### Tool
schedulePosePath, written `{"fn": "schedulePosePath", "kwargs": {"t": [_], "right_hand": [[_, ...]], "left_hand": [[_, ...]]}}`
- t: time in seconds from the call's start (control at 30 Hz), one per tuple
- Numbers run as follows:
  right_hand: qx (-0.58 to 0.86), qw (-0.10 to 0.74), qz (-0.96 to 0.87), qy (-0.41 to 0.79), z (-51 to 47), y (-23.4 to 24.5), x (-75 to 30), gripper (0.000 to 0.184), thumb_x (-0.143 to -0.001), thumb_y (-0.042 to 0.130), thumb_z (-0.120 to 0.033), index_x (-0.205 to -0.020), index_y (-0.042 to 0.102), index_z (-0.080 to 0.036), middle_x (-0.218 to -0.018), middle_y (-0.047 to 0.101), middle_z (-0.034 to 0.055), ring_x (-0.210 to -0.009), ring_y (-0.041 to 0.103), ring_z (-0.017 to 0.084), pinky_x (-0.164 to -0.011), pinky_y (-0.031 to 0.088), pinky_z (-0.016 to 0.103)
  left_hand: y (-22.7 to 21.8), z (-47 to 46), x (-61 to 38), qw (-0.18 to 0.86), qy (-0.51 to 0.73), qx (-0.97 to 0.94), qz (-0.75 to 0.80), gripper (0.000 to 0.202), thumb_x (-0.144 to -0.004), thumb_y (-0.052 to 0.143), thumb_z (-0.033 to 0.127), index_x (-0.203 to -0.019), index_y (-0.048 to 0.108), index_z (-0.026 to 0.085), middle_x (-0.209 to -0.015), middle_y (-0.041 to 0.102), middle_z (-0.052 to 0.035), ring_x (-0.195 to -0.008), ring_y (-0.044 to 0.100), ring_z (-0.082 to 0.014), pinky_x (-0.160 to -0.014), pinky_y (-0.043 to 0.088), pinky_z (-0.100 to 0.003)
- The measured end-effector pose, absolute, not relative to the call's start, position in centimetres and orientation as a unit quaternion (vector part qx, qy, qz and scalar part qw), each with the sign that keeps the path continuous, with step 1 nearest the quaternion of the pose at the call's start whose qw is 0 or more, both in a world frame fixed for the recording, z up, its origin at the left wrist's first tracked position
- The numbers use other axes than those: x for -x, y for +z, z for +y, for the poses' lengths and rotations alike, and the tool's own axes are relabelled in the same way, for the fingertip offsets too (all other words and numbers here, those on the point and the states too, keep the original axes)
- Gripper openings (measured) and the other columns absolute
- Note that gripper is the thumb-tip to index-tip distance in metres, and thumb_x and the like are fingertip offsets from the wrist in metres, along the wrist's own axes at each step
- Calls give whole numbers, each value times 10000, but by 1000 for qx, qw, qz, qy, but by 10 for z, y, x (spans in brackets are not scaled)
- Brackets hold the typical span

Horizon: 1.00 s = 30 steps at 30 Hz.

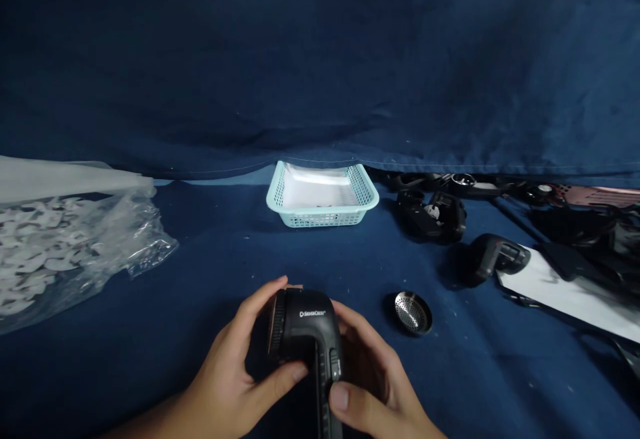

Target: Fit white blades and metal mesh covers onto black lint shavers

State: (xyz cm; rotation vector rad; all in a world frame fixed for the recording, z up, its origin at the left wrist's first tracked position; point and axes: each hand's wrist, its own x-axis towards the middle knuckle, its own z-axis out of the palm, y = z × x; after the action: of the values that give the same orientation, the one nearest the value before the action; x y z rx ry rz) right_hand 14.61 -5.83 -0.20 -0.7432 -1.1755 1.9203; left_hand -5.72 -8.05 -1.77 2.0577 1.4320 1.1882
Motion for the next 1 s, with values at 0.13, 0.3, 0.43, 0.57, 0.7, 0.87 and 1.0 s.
{"fn": "schedulePosePath", "kwargs": {"t": [0.13,0.3,0.43,0.57,0.7,0.87,1.0], "right_hand": [[340,363,-471,729,-62,1,-149,601,-727,748,-495,-1291,603,-342,-1335,622,88,-1310,481,376,-1104,339,554],[365,352,-484,713,-65,4,-154,607,-718,751,-516,-1290,607,-371,-1321,633,82,-1310,472,397,-1079,366,577],[356,348,-490,716,-63,8,-152,589,-721,756,-502,-1275,622,-349,-1303,646,84,-1296,488,392,-1074,375,553],[338,348,-480,731,-60,4,-150,564,-733,751,-468,-1266,619,-338,-1270,661,76,-1273,513,375,-1069,370,539],[302,364,-474,743,-58,-7,-150,552,-736,749,-427,-1264,607,-352,-1275,651,63,-1272,509,358,-1056,370,518],[340,353,-500,714,-62,-6,-153,585,-746,744,-428,-1303,585,-343,-1235,659,87,-1224,537,369,-1041,383,556],[348,351,-510,704,-65,-5,-155,594,-746,751,-422,-1310,579,-353,-1285,634,87,-1262,507,367,-1049,391,544]], "left_hand": [[-17,-81,56,169,424,-732,506,722,-842,691,340,-1448,309,247,-1373,530,-148,-1231,553,-338,-1008,497,-587],[-15,-81,57,115,445,-741,490,706,-842,707,361,-1429,341,218,-1424,455,-159,-1294,481,-329,-1035,477,-551],[-15,-79,59,74,457,-754,467,669,-852,714,360,-1408,379,198,-1377,493,-157,-1245,513,-304,-1019,484,-510],[-15,-79,58,47,473,-763,438,680,-812,762,350,-1378,420,194,-1327,523,-150,-1191,531,-299,-979,499,-491],[-13,-80,58,43,468,-778,417,692,-800,777,331,-1376,424,180,-1310,530,-145,-1194,519,-297,-994,488,-486],[-14,-79,58,38,465,-775,425,644,-805,774,247,-1359,449,194,-1280,554,-128,-1173,523,-283,-985,490,-477],[-15,-80,58,30,462,-779,422,631,-795,783,229,-1343,470,191,-1263,555,-118,-1164,521,-277,-990,485,-470]]}}
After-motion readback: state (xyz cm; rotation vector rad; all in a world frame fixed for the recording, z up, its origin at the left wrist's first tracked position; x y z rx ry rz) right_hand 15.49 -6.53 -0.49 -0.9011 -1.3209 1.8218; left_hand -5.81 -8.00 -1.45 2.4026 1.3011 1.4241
